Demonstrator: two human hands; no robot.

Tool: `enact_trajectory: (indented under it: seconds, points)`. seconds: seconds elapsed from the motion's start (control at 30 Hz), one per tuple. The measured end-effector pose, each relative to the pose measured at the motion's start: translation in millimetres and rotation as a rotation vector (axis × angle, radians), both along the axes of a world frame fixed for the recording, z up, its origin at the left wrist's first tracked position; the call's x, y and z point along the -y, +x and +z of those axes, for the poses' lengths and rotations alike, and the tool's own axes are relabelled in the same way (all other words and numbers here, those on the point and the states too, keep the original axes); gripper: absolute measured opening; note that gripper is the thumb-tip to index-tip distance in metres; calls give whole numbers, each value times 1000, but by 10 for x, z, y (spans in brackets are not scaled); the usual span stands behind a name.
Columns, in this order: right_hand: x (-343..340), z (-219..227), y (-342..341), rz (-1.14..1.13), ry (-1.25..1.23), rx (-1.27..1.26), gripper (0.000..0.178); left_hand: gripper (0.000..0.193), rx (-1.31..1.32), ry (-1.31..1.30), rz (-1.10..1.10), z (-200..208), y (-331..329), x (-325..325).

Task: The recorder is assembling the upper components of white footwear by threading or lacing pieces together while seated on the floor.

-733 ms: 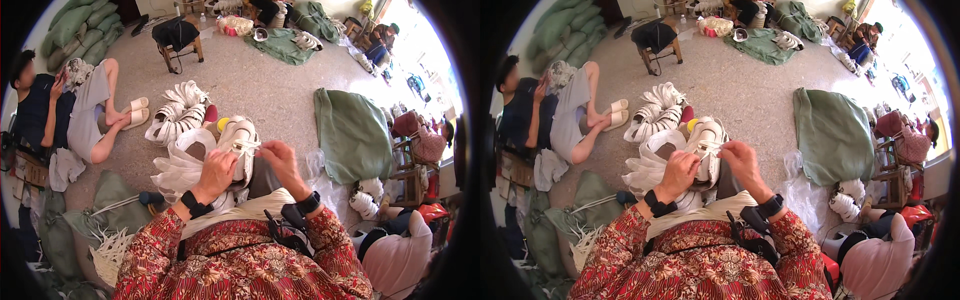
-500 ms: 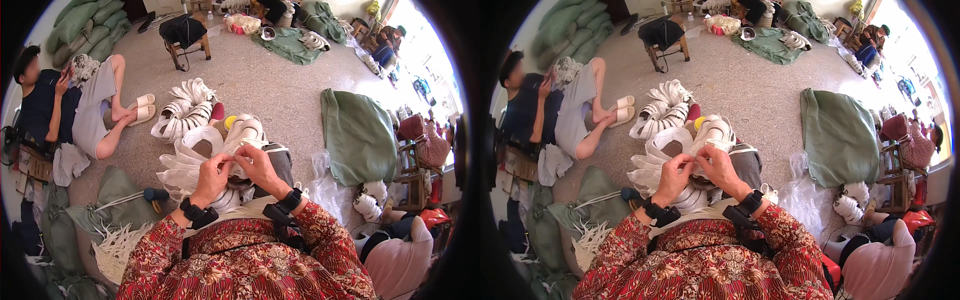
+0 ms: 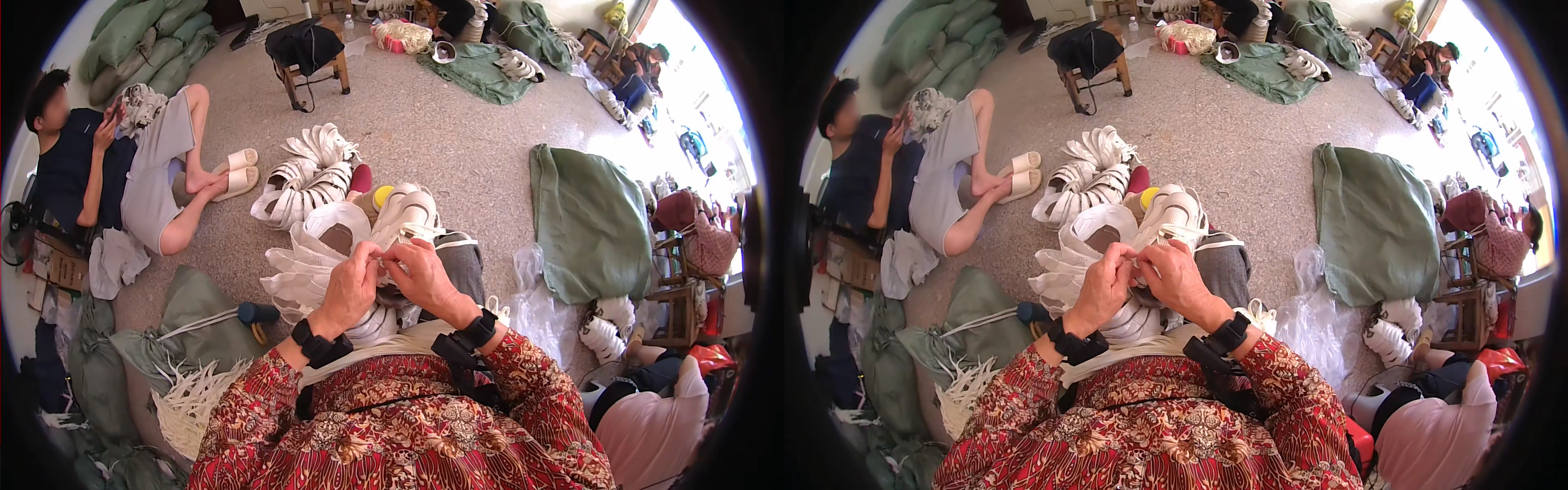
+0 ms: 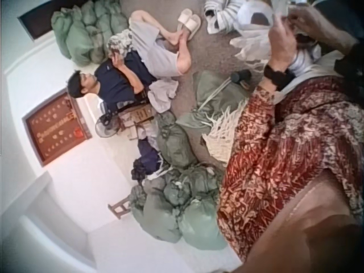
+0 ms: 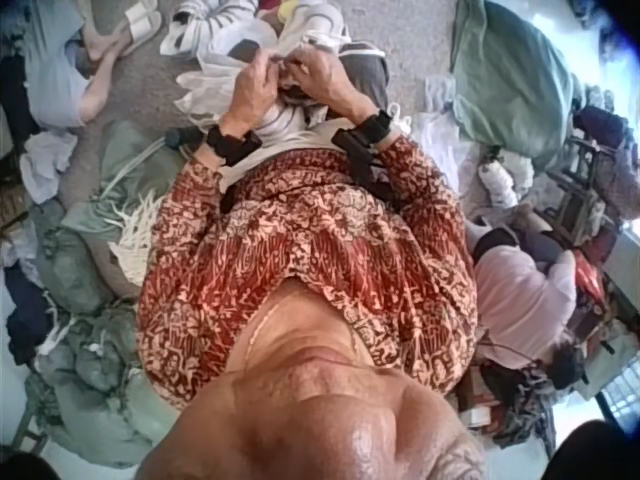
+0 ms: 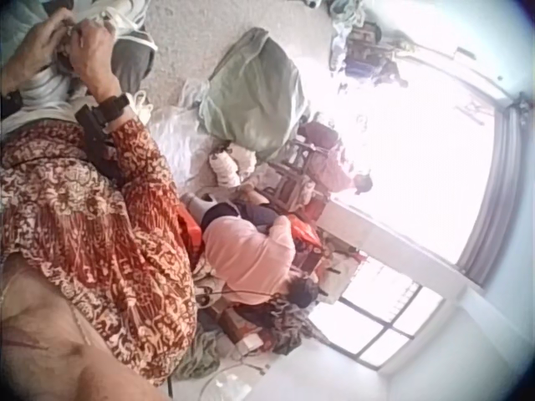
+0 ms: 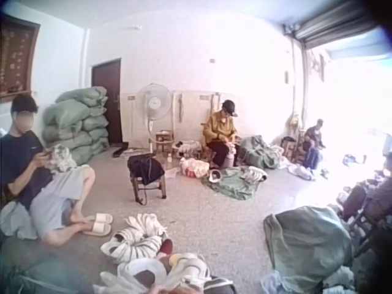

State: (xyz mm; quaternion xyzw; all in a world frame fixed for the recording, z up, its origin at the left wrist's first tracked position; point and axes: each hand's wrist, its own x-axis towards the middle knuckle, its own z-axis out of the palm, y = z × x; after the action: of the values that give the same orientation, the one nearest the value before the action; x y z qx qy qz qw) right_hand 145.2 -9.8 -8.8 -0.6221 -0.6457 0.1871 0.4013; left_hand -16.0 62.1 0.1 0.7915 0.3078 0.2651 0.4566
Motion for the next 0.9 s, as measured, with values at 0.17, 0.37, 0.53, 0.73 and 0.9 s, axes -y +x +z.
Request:
enact_trajectory:
  seconds: [0.17, 0.37, 0.53, 0.73, 0.9]
  points:
    - [62, 56, 25, 0, 100, 26, 10, 11, 4, -6, -73, 86, 21, -75]
    - [111, 93, 157, -85, 66, -111, 10, 40, -38, 188, -11, -154, 102, -96]
    - [215, 222, 106, -23, -65, -368, 9, 97, -416, 416, 50, -648, 392, 28]
    - [698, 1107, -226, 576, -255, -490, 11, 95, -519, 462, 36, -773, 529, 64]
    - [1005, 1656, -613, 1240, -373, -887, 12, 93, -469, 482, 53, -759, 496, 69]
